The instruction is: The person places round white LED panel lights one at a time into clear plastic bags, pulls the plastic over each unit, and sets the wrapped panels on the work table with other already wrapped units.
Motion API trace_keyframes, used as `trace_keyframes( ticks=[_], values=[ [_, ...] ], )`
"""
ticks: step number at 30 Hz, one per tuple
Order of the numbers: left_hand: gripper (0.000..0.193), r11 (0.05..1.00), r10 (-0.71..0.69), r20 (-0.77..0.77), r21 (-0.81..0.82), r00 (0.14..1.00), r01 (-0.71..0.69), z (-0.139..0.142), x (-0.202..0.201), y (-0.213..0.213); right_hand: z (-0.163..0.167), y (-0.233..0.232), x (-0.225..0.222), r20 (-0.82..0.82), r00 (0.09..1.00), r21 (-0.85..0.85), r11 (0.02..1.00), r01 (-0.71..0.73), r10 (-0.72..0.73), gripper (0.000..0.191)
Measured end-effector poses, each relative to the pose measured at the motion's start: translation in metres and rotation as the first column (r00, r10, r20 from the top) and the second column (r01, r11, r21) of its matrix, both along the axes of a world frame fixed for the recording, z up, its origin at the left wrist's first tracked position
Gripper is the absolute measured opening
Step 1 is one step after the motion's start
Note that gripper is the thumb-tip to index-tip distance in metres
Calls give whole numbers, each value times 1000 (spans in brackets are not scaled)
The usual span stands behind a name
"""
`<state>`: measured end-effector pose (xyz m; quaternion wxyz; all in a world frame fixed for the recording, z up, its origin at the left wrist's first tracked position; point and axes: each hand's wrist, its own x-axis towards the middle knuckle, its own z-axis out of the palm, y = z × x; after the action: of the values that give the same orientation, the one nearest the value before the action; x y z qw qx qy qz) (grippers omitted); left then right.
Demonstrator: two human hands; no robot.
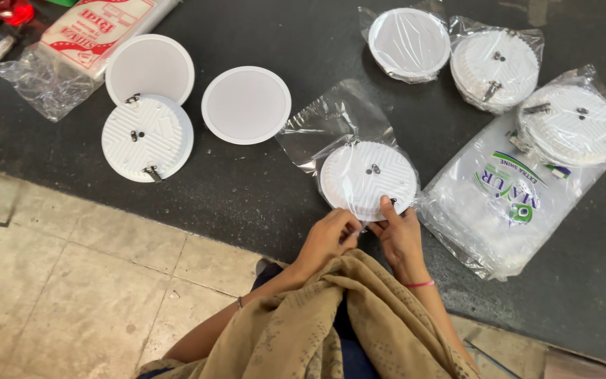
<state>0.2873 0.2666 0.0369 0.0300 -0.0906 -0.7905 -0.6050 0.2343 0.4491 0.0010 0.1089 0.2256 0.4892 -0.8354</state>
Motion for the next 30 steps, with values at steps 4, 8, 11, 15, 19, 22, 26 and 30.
trace_keyframes(
  ticks=[4,8,11,15,19,22,26,30],
  values=[
    [25,980,179,141,56,974,-189,1,-3,-13,-18,3,-3,-36,996,11,996,-87,87,42],
    [19,997,-53,45,-50,998,55,-4,2,-21,-45,-3,-15,-92,987,5,991,-132,132,45],
    [20,990,-87,18,-107,996,88,-4,2,-28,-54,-20,-34,-123,986,55,993,-103,109,44],
    [17,985,-92,41,-140,995,97,-2,10,-42,-46,-40,-49,-118,989,144,987,-67,85,43],
    [18,981,-114,151,-142,982,136,-6,24,-57,-37,-56,-52,-71,984,213,966,-144,163,34],
    [24,967,-240,128,-60,962,249,-13,31,-68,-35,-59,-50,-104,959,353,911,-212,263,29],
    [40,900,-299,86,-306,950,311,-17,25,-94,-33,-55,-54,-91,942,417,871,-259,323,27],
    [90,635,-296,-150,-769,943,77,-15,-33,-114,-23,-55,-58,-14,908,641,701,-314,420,35]
  ],
)
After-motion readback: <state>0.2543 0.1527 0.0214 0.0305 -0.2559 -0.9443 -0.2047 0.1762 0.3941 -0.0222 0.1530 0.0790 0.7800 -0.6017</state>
